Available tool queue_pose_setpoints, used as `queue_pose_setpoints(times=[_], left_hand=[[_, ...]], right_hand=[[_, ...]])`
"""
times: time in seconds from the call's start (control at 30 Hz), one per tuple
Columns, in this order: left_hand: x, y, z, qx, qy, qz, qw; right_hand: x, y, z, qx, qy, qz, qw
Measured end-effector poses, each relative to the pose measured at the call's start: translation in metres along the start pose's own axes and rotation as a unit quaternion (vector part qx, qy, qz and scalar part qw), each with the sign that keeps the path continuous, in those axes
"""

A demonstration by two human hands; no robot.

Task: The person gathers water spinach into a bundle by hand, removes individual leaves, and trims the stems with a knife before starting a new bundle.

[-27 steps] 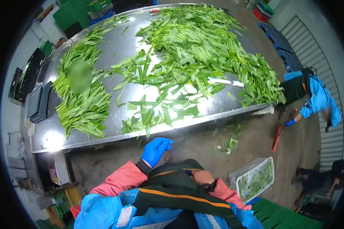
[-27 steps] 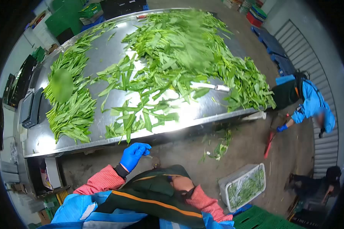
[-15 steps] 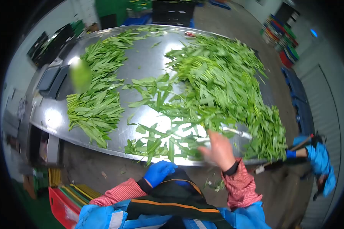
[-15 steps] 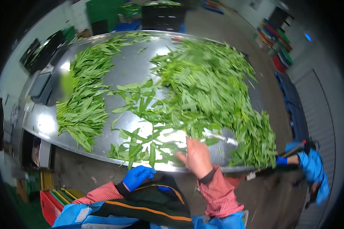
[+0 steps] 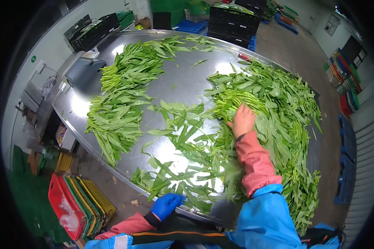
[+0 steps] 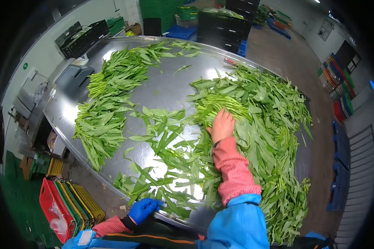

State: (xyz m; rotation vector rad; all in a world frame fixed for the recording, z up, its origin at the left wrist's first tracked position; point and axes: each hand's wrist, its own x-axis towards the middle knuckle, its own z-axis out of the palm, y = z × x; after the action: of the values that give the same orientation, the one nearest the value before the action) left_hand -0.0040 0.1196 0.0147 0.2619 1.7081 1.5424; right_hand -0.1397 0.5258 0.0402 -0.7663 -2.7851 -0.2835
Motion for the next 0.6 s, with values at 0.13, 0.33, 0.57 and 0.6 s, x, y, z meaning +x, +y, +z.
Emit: queue_pose_setpoints(times=[0.13, 0.33, 0.57, 0.6], left_hand=[[0.01, 0.007, 0.002, 0.053, 0.011, -0.021, 0.998], [0.034, 0.017, 0.006, 0.053, 0.016, -0.023, 0.998], [0.04, 0.017, 0.005, 0.105, 0.02, -0.03, 0.994], [0.04, 0.016, 0.006, 0.098, 0.022, -0.029, 0.994]], right_hand=[[-0.027, 0.007, -0.005, 0.074, 0.039, -0.062, 0.995], [-0.018, 0.02, -0.032, 0.106, -0.015, -0.107, 0.989], [0.077, 0.044, -0.04, -0.031, -0.107, -0.114, 0.987], [0.089, 0.046, -0.032, -0.03, -0.165, -0.104, 0.98]])
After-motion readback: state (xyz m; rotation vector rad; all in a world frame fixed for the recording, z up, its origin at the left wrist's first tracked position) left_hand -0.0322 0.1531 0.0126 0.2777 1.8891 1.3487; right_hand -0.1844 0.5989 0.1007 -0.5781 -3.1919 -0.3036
